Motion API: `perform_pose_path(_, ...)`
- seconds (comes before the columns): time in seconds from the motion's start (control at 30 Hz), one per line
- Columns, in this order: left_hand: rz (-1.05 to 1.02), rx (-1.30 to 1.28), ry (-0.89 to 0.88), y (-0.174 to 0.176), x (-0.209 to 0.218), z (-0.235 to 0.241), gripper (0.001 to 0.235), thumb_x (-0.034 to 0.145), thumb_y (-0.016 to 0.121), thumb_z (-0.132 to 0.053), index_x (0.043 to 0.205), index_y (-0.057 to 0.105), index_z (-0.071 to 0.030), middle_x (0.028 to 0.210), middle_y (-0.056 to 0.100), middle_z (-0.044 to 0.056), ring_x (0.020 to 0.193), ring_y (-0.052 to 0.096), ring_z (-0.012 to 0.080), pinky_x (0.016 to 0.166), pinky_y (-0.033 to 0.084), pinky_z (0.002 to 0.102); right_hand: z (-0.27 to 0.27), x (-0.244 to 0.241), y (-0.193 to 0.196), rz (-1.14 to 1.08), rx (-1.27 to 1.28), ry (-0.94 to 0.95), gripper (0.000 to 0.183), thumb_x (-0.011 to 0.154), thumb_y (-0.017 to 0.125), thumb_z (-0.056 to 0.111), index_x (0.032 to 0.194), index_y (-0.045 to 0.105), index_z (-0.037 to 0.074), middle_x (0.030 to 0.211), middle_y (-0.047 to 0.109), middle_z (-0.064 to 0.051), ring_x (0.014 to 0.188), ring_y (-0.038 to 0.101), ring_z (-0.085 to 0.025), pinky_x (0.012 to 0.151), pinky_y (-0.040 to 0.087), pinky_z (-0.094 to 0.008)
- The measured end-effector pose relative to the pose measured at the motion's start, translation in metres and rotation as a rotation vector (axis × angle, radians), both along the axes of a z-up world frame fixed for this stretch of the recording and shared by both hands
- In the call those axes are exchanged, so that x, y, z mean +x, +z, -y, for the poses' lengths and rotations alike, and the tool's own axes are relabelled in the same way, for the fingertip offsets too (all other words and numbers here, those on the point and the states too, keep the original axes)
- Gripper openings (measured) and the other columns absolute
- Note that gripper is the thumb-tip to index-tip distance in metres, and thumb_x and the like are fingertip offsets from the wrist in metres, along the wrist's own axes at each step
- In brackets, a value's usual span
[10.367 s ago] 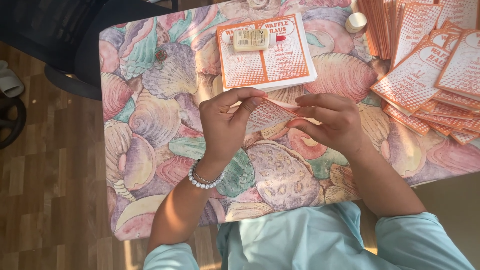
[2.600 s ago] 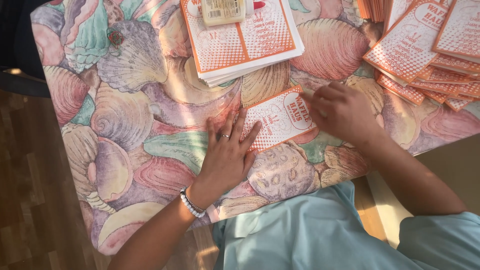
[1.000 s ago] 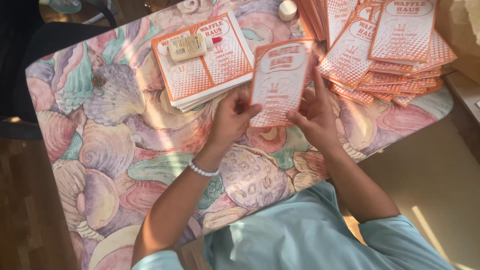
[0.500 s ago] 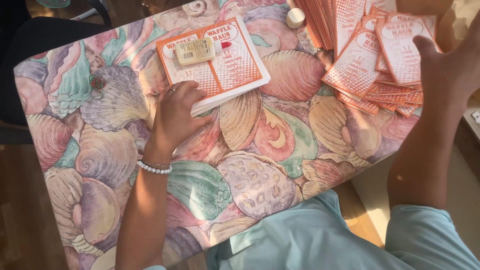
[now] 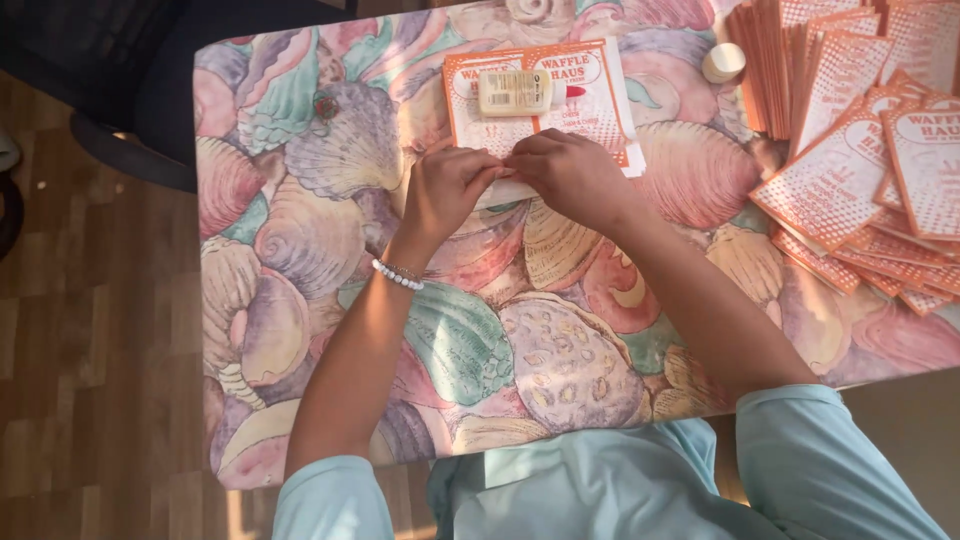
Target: Folding flat paper bag templates into finished bags and stacking them on a table.
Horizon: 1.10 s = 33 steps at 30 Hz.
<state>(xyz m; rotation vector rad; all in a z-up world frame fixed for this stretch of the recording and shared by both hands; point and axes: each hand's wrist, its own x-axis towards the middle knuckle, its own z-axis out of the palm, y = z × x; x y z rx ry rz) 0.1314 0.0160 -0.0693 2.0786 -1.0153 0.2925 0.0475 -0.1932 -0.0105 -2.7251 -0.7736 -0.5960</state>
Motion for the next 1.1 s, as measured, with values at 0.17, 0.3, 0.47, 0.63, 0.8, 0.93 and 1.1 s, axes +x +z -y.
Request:
perform_pose_path(0.17, -0.022, -0.188, 0.063, 0.017, -0.005, 0.0, 0.034, 0.086, 0.084, -0.03, 0.116, 0.07, -0.024, 0.106, 0.072, -0.003, 0.104, 0.072, 0.0208, 0.099, 0.051, 0.042, 0.007, 0.01, -0.012, -0.043, 0.132, -0.089, 0.01, 0.1, 0.07, 0.014, 0.1, 0.079, 0.009, 0.094, 0.075, -0.006, 0.094, 0.074, -0.022, 0.079, 0.058, -0.031)
perform_pose_path(0.3, 0.025, -0.336, 0.027, 0.035, -0.012, -0.017, 0.069, 0.074, 0.096, -0.04, 0.117, 0.054, -0.006, 0.099, 0.053, 0.007, 0.089, 0.064, 0.0246, 0.085, 0.057, 0.038, 0.018, 0.017, -0.026, -0.114, 0.557, -0.213, 0.016, 0.098, 0.075, 0.006, 0.113, 0.078, 0.008, 0.085, 0.076, -0.01, 0.08, 0.073, -0.025, 0.072, 0.057, -0.034)
perform_pose_path(0.47, 0.047, -0.066, -0.128, 0.027, -0.002, -0.032, 0.023, 0.08, 0.089, -0.025, 0.095, 0.076, -0.013, 0.098, 0.067, 0.004, 0.095, 0.066, 0.0312, 0.086, 0.053, 0.042, 0.02, 0.01, -0.024, 0.078, 0.601, -0.211, 0.012, 0.102, 0.072, 0.006, 0.105, 0.061, 0.009, 0.082, 0.073, -0.009, 0.072, 0.069, -0.026, 0.067, 0.055, -0.038)
perform_pose_path(0.63, 0.146, 0.015, -0.077, 0.036, -0.01, -0.024, 0.01, 0.094, 0.076, -0.019, 0.087, 0.078, -0.013, 0.084, 0.072, 0.0, 0.08, 0.068, 0.0242, 0.074, 0.054, 0.035, 0.007, -0.004, 0.0, 0.115, 0.429, -0.05, 0.018, 0.093, 0.069, -0.005, 0.09, 0.074, 0.012, 0.09, 0.076, -0.006, 0.075, 0.072, -0.026, 0.067, 0.058, -0.036)
perform_pose_path(0.8, 0.288, 0.004, 0.033, 0.023, -0.005, -0.013, 0.019, 0.104, 0.061, -0.032, 0.091, 0.065, -0.018, 0.087, 0.064, -0.004, 0.081, 0.067, 0.0229, 0.071, 0.051, 0.037, -0.004, -0.006, -0.002, 0.014, 0.205, -0.009, 0.01, 0.09, 0.076, 0.004, 0.098, 0.082, 0.002, 0.106, 0.074, -0.016, 0.103, 0.07, -0.034, 0.077, 0.06, -0.04)
perform_pose_path(0.93, 0.302, -0.012, 0.064, 0.027, -0.009, -0.008, 0.019, 0.104, 0.058, -0.037, 0.097, 0.064, -0.02, 0.094, 0.063, -0.007, 0.087, 0.067, 0.0202, 0.075, 0.052, 0.036, 0.005, 0.009, -0.029, -0.074, 0.403, -0.093, 0.011, 0.087, 0.083, 0.005, 0.097, 0.082, 0.002, 0.102, 0.074, -0.016, 0.099, 0.07, -0.035, 0.075, 0.06, -0.042)
perform_pose_path(1.1, 0.064, -0.217, 0.108, 0.042, -0.018, -0.013, 0.063, 0.087, 0.086, -0.033, 0.131, 0.05, -0.006, 0.115, 0.055, 0.012, 0.1, 0.066, 0.0336, 0.08, 0.058, 0.051, 0.018, 0.021, -0.054, -0.36, 0.883, -0.23, 0.017, 0.09, 0.087, 0.018, 0.1, 0.08, 0.006, 0.098, 0.072, -0.011, 0.093, 0.065, -0.021, 0.078, 0.053, -0.037)
